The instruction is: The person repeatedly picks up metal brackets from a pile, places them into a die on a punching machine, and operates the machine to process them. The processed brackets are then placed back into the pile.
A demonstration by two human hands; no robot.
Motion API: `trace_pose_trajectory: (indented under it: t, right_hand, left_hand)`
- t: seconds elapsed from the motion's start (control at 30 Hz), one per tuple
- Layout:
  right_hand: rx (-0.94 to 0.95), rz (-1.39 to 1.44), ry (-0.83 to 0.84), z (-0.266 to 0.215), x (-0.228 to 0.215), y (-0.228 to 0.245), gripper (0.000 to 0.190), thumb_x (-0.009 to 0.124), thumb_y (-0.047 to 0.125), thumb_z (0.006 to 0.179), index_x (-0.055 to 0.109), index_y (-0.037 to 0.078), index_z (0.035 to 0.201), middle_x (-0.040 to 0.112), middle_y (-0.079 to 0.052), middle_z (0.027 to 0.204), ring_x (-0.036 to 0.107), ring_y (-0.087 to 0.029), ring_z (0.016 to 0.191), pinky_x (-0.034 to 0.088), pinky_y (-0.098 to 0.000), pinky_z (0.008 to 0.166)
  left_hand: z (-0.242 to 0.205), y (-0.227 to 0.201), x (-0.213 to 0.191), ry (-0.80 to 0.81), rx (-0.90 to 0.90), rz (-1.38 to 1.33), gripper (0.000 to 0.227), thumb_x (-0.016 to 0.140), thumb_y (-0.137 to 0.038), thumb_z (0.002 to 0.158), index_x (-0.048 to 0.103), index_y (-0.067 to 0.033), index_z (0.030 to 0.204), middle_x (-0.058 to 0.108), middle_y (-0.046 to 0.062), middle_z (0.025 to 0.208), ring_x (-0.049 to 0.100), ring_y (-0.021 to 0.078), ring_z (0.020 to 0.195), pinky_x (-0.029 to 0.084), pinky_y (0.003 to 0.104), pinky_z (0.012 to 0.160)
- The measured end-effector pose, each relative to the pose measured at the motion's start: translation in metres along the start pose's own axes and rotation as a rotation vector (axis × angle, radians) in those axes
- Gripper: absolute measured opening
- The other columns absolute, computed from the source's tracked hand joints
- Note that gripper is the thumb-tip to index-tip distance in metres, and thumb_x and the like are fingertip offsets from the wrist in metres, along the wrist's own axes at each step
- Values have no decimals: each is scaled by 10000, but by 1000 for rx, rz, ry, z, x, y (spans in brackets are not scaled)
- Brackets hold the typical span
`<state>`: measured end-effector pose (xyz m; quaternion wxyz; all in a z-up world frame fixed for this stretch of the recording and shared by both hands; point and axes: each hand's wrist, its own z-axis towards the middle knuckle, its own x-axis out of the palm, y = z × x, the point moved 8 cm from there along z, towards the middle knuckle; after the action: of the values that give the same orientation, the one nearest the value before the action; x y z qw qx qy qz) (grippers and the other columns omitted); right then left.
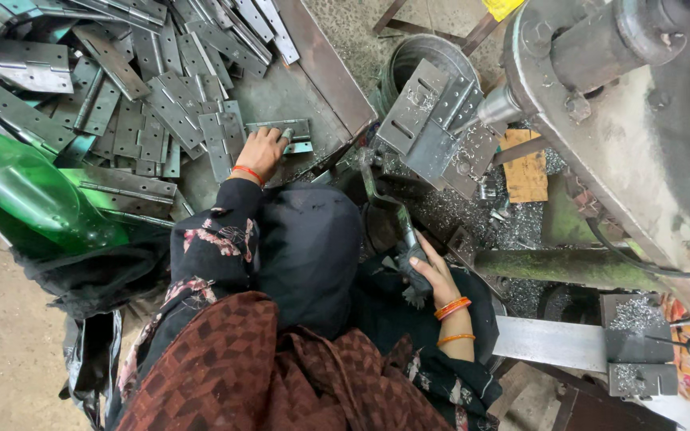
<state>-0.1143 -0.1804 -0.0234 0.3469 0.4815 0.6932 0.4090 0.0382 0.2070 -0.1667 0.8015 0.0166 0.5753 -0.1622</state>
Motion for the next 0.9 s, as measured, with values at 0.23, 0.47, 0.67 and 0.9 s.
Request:
trace_pose_trajectory:
  t: [0.23, 0.47, 0.67, 0.9]
  right_hand:
    - [-41, -54, -5, -1, -5, -5, 753, 650, 294, 867, 450, 64, 1556, 602, -71, 1411, 608, -149, 1175, 471, -264, 983]
    - [-35, -54, 3, 3, -11, -13, 748, 652, 290, 875, 455, 57, 1558, 591, -100, 1416, 585, -183, 1202, 451, -292, 1008]
    - [-45, -48, 14, 5, -10, -12, 735, 653, 273, 875, 459, 59, 1550, 588, -92, 1428, 573, -185, 1239, 427, -300, 1049]
    - [-24, -70, -27, 5, -18, -20, 746, 668, 289, 871, 451, 70, 1550, 559, -107, 1485, 528, -206, 1324, 379, -314, 1102]
  left_hand:
    - [13, -13, 13, 13, 79, 131, 370, 613, -124, 900, 658, -142, 1266, 601, 76, 1058, 606, 269, 999, 541, 377, 807]
    - [61, 17, -40, -136, 30, 196, 377, 594, -94, 909, 617, -91, 1286, 587, 97, 1060, 590, 268, 994, 537, 372, 802]
    - [91, 36, -121, -404, -188, -79, 447, 643, 15, 843, 597, -67, 1280, 604, 137, 1036, 596, 339, 982, 534, 439, 810]
    - [113, -33, -168, -451, -467, -889, 533, 765, -80, 756, 635, -82, 1273, 717, 176, 867, 735, 343, 814, 577, 443, 769]
